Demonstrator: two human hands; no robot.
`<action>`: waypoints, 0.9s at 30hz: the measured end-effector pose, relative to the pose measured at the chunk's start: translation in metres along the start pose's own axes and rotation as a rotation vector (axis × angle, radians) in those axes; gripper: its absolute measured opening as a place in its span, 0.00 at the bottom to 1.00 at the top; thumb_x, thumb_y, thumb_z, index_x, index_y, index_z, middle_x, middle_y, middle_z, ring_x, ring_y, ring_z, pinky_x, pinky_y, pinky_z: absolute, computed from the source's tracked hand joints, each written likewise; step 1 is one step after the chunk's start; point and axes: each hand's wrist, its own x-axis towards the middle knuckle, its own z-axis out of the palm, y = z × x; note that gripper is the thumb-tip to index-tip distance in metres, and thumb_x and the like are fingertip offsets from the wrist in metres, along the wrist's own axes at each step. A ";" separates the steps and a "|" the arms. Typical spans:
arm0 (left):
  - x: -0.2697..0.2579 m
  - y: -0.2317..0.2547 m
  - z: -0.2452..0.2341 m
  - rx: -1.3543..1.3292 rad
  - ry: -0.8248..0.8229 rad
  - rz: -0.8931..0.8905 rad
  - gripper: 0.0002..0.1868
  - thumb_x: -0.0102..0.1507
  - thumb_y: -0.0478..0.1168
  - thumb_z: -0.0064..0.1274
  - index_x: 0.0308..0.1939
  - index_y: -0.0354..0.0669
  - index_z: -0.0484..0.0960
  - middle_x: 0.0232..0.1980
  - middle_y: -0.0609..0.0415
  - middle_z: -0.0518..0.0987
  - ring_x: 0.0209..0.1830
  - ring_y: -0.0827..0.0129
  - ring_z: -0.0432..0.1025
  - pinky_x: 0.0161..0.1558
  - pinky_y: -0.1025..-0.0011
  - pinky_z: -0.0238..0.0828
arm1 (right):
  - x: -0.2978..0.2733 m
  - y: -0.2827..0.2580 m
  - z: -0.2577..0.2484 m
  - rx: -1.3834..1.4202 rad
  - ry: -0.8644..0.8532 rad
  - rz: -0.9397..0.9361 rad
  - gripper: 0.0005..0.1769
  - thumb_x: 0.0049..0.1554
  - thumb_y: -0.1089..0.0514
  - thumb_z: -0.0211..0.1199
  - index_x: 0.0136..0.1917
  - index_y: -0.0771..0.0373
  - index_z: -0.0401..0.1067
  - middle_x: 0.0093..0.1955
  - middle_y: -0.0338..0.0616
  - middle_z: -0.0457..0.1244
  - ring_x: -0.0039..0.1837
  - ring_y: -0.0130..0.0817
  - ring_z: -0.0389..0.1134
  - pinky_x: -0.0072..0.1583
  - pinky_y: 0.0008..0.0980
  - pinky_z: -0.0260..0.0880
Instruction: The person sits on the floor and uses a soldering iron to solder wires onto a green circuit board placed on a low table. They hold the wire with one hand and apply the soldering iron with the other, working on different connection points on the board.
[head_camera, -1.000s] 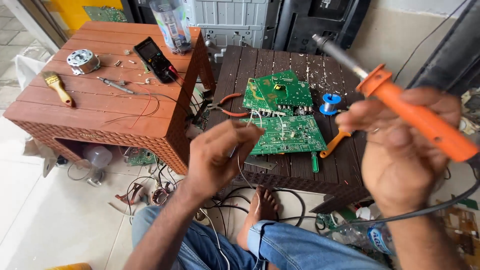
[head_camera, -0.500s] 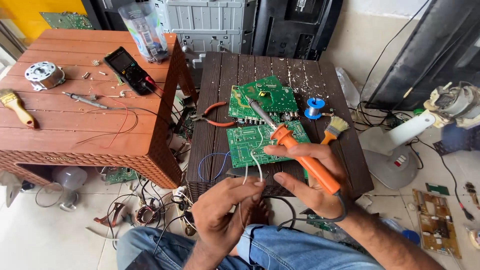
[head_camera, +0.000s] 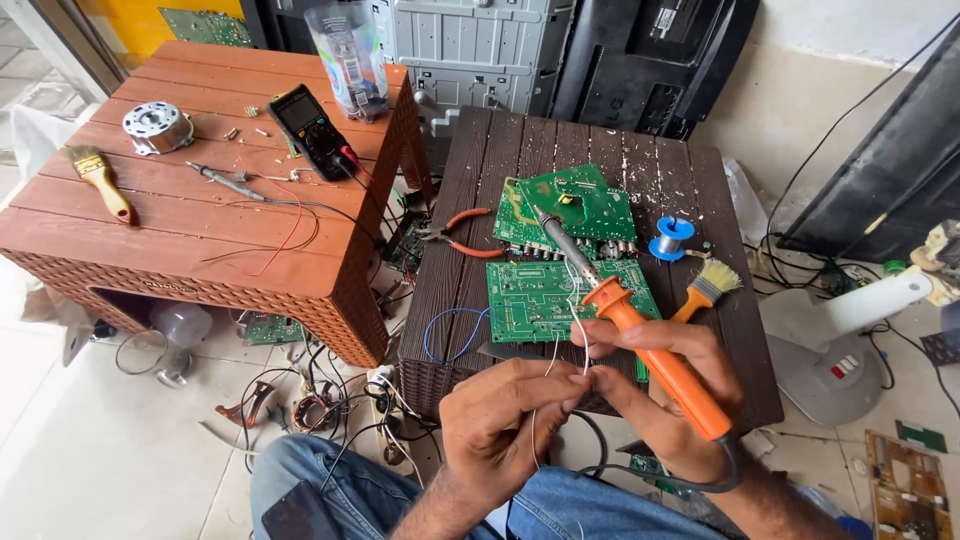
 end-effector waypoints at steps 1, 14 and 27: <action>-0.001 -0.003 0.001 0.002 0.001 0.001 0.03 0.68 0.32 0.55 0.44 0.36 0.83 0.44 0.47 0.86 0.44 0.63 0.84 0.49 0.73 0.84 | 0.000 -0.001 0.000 0.001 -0.001 -0.002 0.22 0.57 0.70 0.64 0.60 0.60 0.59 0.60 0.68 0.69 0.61 0.49 0.77 0.61 0.35 0.84; -0.015 -0.020 0.001 0.099 -0.043 0.047 0.09 0.69 0.35 0.54 0.52 0.35 0.82 0.52 0.45 0.85 0.50 0.60 0.84 0.54 0.69 0.83 | 0.004 0.015 -0.001 -0.040 0.187 0.232 0.17 0.54 0.65 0.67 0.54 0.60 0.65 0.43 0.54 0.72 0.51 0.44 0.79 0.59 0.35 0.80; 0.022 -0.048 -0.003 0.318 -0.219 0.236 0.10 0.72 0.34 0.52 0.57 0.37 0.77 0.56 0.46 0.82 0.54 0.60 0.82 0.53 0.67 0.82 | 0.013 -0.008 -0.012 -0.206 0.110 0.267 0.14 0.56 0.66 0.67 0.54 0.63 0.69 0.44 0.47 0.73 0.42 0.32 0.78 0.52 0.24 0.80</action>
